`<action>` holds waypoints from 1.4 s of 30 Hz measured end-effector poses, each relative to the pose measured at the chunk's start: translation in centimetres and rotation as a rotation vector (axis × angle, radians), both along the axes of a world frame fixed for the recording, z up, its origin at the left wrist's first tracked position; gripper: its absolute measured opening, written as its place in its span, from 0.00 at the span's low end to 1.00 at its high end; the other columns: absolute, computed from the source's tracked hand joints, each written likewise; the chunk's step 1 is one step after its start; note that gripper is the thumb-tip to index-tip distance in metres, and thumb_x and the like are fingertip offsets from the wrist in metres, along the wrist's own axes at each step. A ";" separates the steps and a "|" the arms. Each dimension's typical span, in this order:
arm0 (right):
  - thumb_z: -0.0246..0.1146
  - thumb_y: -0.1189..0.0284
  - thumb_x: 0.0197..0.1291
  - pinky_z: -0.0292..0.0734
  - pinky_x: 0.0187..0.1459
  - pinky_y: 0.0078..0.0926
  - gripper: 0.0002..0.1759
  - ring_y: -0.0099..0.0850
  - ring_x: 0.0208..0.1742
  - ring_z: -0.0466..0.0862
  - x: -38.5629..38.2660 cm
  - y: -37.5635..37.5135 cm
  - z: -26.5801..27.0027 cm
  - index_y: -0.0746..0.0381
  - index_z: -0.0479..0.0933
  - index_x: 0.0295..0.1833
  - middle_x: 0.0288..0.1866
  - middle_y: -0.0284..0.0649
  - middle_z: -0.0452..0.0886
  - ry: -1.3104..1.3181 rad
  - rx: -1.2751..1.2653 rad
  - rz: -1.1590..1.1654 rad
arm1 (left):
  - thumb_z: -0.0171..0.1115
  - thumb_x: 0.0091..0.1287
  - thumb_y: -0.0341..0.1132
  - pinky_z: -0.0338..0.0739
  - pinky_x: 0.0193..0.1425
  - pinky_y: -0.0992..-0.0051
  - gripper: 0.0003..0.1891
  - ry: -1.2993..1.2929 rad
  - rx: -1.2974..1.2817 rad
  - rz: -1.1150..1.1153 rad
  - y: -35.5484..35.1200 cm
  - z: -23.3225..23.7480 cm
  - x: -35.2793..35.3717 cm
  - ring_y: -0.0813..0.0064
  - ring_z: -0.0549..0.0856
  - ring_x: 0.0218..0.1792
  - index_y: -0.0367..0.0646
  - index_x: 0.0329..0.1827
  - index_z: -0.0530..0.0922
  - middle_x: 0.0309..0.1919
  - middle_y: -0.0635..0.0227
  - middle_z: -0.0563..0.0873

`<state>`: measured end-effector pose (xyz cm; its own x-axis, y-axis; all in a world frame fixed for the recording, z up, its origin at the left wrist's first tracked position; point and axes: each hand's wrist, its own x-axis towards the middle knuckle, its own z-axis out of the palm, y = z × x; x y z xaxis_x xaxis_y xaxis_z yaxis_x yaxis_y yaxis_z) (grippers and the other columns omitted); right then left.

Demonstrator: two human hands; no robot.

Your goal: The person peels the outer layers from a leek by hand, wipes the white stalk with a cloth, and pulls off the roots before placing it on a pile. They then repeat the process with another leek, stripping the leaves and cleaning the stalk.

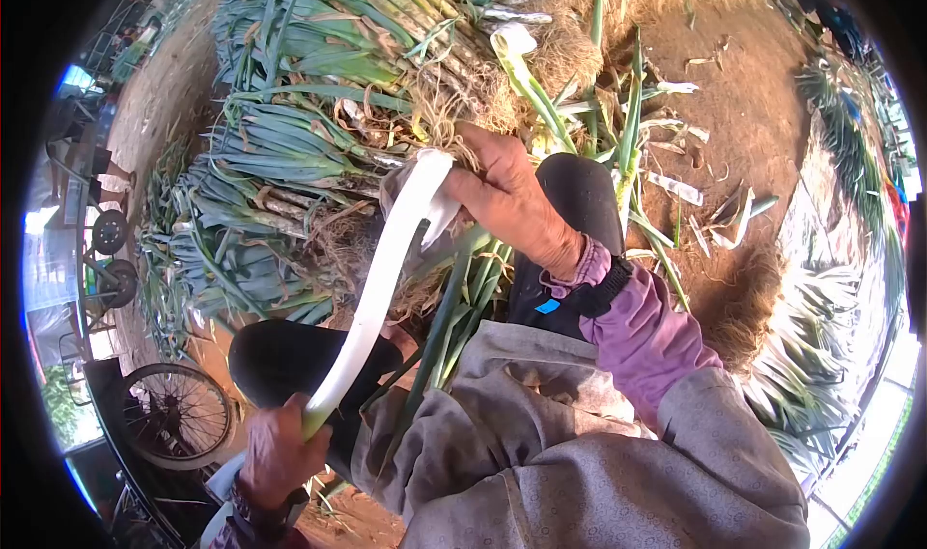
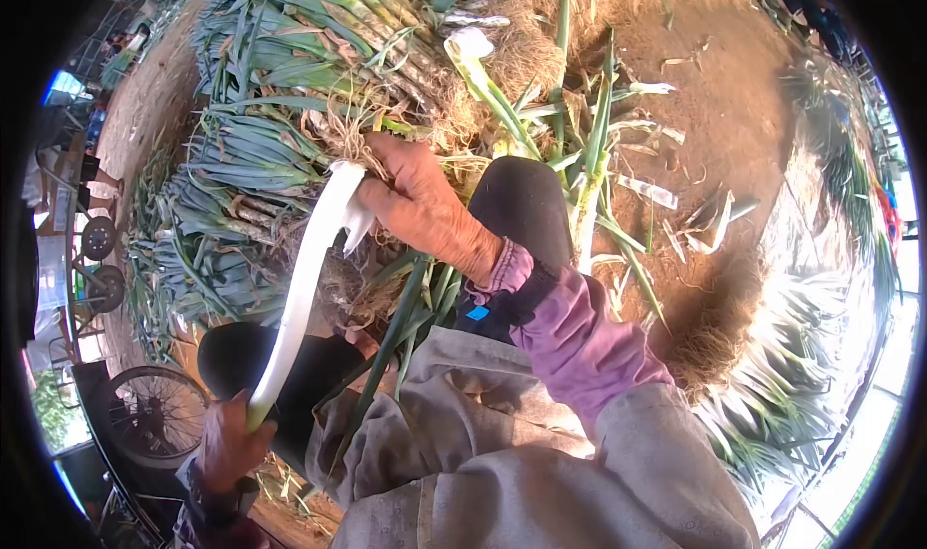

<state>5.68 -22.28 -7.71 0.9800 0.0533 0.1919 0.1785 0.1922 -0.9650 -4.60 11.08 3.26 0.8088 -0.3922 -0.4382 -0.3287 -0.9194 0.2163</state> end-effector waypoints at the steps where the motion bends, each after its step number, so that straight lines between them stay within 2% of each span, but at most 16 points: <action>1: 0.57 0.77 0.62 0.74 0.31 0.20 0.10 0.18 0.31 0.77 0.0 -0.2 -0.1 0.71 0.74 0.47 0.31 0.34 0.79 -0.012 -0.024 0.009 | 0.69 0.52 0.31 0.73 0.28 0.59 0.13 0.052 -0.035 0.030 0.4 -0.1 0.1 0.51 0.82 0.22 0.36 0.39 0.78 0.19 0.53 0.79; 4: 0.59 0.76 0.63 0.72 0.32 0.20 0.10 0.17 0.33 0.75 0.5 -0.5 -0.6 0.71 0.73 0.46 0.31 0.32 0.76 -0.087 -0.125 0.007 | 0.69 0.53 0.32 0.74 0.30 0.65 0.15 0.470 -0.219 0.266 -1.0 1.4 1.3 0.66 0.81 0.22 0.34 0.41 0.80 0.19 0.59 0.79; 7: 0.60 0.76 0.61 0.71 0.31 0.25 0.09 0.21 0.32 0.74 0.7 -0.6 -0.3 0.70 0.71 0.41 0.28 0.38 0.76 -0.121 -0.171 -0.012 | 0.70 0.54 0.33 0.74 0.33 0.71 0.15 0.599 -0.357 0.366 -0.3 0.8 0.5 0.77 0.79 0.26 0.33 0.41 0.82 0.22 0.66 0.80; 11: 0.63 0.75 0.58 0.72 0.32 0.31 0.11 0.29 0.29 0.74 0.8 0.0 -0.5 0.70 0.69 0.39 0.28 0.48 0.75 -0.168 -0.295 -0.097 | 0.72 0.54 0.31 0.75 0.34 0.77 0.12 0.733 -0.259 0.317 -1.1 1.1 0.5 0.79 0.82 0.28 0.34 0.39 0.84 0.27 0.67 0.84; 17: 0.66 0.75 0.54 0.73 0.31 0.37 0.12 0.50 0.26 0.75 0.7 0.2 -1.7 0.68 0.72 0.41 0.28 0.53 0.75 -0.190 -0.383 -0.251 | 0.71 0.52 0.29 0.71 0.26 0.80 0.14 1.073 -0.397 0.528 -1.1 0.6 1.0 0.80 0.80 0.21 0.31 0.40 0.85 0.22 0.67 0.83; 20: 0.70 0.75 0.55 0.71 0.28 0.29 0.16 0.29 0.24 0.73 1.1 -0.3 -2.2 0.68 0.74 0.45 0.26 0.47 0.73 -0.335 -0.505 -0.271 | 0.69 0.51 0.28 0.68 0.23 0.80 0.17 1.217 -0.557 0.606 0.1 -0.8 0.6 0.78 0.78 0.19 0.26 0.42 0.83 0.19 0.65 0.80; 23: 0.67 0.74 0.50 0.75 0.31 0.44 0.16 0.54 0.32 0.81 1.4 -0.8 -1.4 0.65 0.71 0.43 0.26 0.54 0.77 -0.357 -0.889 -0.243 | 0.68 0.51 0.30 0.65 0.21 0.78 0.20 1.428 -0.776 0.729 1.2 -2.1 -0.1 0.77 0.75 0.18 0.20 0.43 0.81 0.18 0.63 0.78; 27: 0.66 0.73 0.49 0.76 0.35 0.46 0.18 0.54 0.34 0.81 3.0 -0.5 -2.0 0.64 0.71 0.45 0.27 0.54 0.78 -0.391 -0.729 -0.196 | 0.68 0.52 0.37 0.64 0.20 0.76 0.27 1.595 -1.010 0.807 2.4 -3.6 -0.7 0.74 0.73 0.17 0.17 0.45 0.78 0.18 0.61 0.76; 28: 0.67 0.73 0.49 0.77 0.36 0.42 0.17 0.50 0.32 0.83 3.3 -0.5 -2.2 0.66 0.73 0.46 0.27 0.53 0.79 -0.373 -0.665 -0.157 | 0.68 0.52 0.39 0.63 0.20 0.75 0.28 1.628 -1.055 0.825 2.7 -4.0 -0.9 0.73 0.73 0.17 0.16 0.46 0.78 0.19 0.61 0.76; 31: 0.66 0.73 0.51 0.77 0.36 0.35 0.18 0.38 0.30 0.83 3.6 -1.0 -1.4 0.68 0.77 0.47 0.26 0.49 0.79 -0.156 -0.426 0.090 | 0.68 0.51 0.40 0.67 0.21 0.74 0.31 1.645 -1.082 0.838 3.2 -5.1 -1.3 0.69 0.76 0.18 0.17 0.50 0.76 0.20 0.59 0.78; 32: 0.65 0.73 0.54 0.76 0.34 0.27 0.16 0.25 0.29 0.80 3.8 -1.1 -1.3 0.70 0.79 0.47 0.25 0.41 0.79 -0.082 -0.313 0.166 | 0.68 0.52 0.40 0.69 0.22 0.72 0.31 1.578 -1.113 0.832 3.3 -5.4 -1.4 0.67 0.78 0.19 0.18 0.50 0.76 0.20 0.58 0.79; 34: 0.64 0.74 0.54 0.75 0.33 0.25 0.15 0.21 0.30 0.78 3.7 -0.7 -1.2 0.71 0.79 0.46 0.26 0.38 0.80 0.016 -0.147 0.140 | 0.67 0.55 0.41 0.73 0.23 0.70 0.30 1.441 -1.170 0.819 2.6 -5.9 -1.6 0.65 0.80 0.20 0.20 0.52 0.74 0.22 0.56 0.81; 35: 0.63 0.74 0.55 0.75 0.33 0.24 0.14 0.19 0.30 0.78 3.7 -0.5 -1.2 0.71 0.79 0.46 0.26 0.37 0.80 0.064 -0.064 0.127 | 0.66 0.56 0.41 0.74 0.25 0.69 0.29 1.264 -1.066 0.804 2.4 -6.0 -1.5 0.65 0.81 0.21 0.22 0.52 0.74 0.23 0.55 0.81; 37: 0.61 0.74 0.57 0.71 0.30 0.22 0.12 0.17 0.28 0.73 4.3 -0.5 -1.8 0.71 0.80 0.43 0.24 0.32 0.77 -0.005 -0.185 0.084 | 0.64 0.58 0.41 0.77 0.27 0.67 0.27 0.914 -0.853 0.762 1.7 -5.7 -0.5 0.63 0.82 0.22 0.25 0.52 0.73 0.24 0.54 0.83; 38: 0.60 0.73 0.57 0.70 0.29 0.22 0.12 0.17 0.27 0.72 4.6 -0.7 -2.2 0.72 0.80 0.42 0.23 0.32 0.75 -0.027 -0.210 0.098 | 0.59 0.60 0.36 0.74 0.31 0.74 0.18 0.820 -0.845 0.803 1.2 -5.1 0.0 0.70 0.83 0.25 0.28 0.46 0.76 0.26 0.57 0.86; 42: 0.60 0.73 0.58 0.67 0.28 0.21 0.12 0.16 0.27 0.70 4.9 -0.7 -2.3 0.72 0.80 0.41 0.22 0.30 0.72 -0.086 -0.223 0.125 | 0.58 0.61 0.34 0.70 0.29 0.78 0.14 0.557 -0.716 0.781 1.3 -4.5 0.6 0.77 0.79 0.23 0.31 0.44 0.75 0.23 0.62 0.84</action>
<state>10.56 -22.97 -10.04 0.9437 0.2231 0.2441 0.2499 0.0023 -0.9683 -3.98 12.35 -1.21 0.7056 -0.1772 -0.6861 0.5661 -0.4414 0.6962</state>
